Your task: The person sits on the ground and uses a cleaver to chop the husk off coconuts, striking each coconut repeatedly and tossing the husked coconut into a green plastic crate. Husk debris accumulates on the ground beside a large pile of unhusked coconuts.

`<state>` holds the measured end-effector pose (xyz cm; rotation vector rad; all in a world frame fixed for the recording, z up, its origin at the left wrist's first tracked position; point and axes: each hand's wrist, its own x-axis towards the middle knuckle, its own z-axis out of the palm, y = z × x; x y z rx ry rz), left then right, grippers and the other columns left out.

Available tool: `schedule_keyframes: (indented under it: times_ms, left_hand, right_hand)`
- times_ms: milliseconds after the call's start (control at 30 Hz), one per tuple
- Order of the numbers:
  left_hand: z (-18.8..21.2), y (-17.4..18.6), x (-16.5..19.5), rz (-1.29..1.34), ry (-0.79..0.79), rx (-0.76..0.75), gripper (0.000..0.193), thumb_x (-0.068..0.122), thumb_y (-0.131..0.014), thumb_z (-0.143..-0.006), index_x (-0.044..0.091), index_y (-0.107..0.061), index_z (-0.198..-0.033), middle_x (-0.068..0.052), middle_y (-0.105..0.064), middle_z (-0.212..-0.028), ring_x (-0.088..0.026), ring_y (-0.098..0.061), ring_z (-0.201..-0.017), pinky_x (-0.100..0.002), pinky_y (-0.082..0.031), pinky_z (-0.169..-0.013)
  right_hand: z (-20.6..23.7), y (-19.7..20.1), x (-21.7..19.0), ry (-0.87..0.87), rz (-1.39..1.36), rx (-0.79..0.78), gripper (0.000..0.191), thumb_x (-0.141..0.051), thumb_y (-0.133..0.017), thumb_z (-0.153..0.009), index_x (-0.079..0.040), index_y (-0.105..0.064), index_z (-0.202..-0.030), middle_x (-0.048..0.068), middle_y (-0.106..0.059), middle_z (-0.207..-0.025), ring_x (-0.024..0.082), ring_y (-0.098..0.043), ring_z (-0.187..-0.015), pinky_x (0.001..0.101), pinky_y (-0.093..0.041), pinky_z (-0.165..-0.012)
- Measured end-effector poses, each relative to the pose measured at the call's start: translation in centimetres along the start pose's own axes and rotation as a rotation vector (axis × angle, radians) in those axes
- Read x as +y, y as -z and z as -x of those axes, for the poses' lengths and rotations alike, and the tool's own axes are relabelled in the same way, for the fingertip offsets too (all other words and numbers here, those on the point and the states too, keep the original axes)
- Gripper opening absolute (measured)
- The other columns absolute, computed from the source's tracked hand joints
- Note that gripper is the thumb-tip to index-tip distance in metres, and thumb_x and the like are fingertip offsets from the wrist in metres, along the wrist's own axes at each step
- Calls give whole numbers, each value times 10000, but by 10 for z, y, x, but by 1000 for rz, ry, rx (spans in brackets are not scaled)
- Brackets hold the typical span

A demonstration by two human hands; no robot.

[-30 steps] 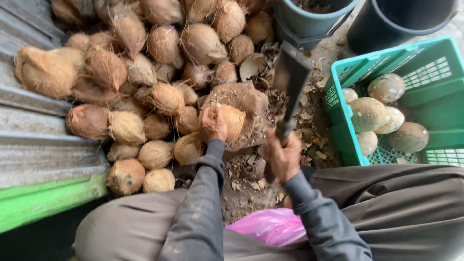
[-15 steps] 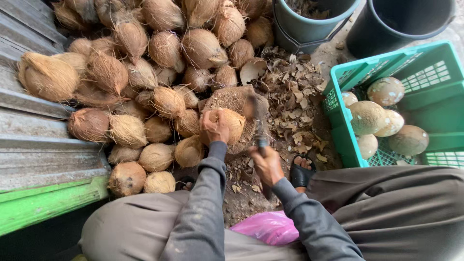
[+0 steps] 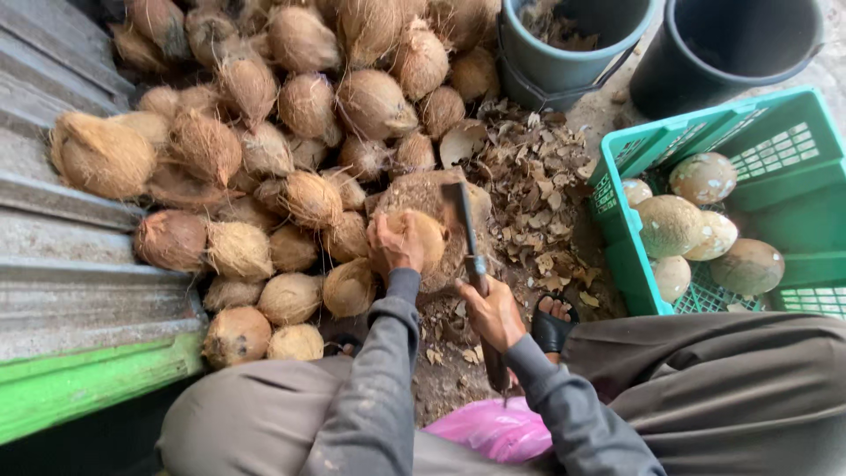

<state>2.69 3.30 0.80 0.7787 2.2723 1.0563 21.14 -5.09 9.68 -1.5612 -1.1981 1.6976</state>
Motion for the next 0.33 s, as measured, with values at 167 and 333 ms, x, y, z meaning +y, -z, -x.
schedule_keyframes:
  times_ms: [167,333]
  left_hand:
    - [8,-2,-21,229,-164,57,738,601,-652,-983,11,-539,-1410,-255,-603,-1401,-409,-621,-1251,-512,-536,-1053]
    - [21,7,-28,234,44,-37,674,562,-663,-876,51,-558,-1302,-253,-637,-1313,-392,-665,-1175,-504,-546,-988]
  right_hand:
    - [0,3,21,263,-146,58,316,-327,-696,-981,-52,-628,-840,-6,-555,-631,98,-493,-514,274,-419,-451]
    - [-20,-7,54,-116,103,-35,402,-357,-718,-915,-12,-566,-777,64,-554,-593,169,-578,-508,351,-491,-471]
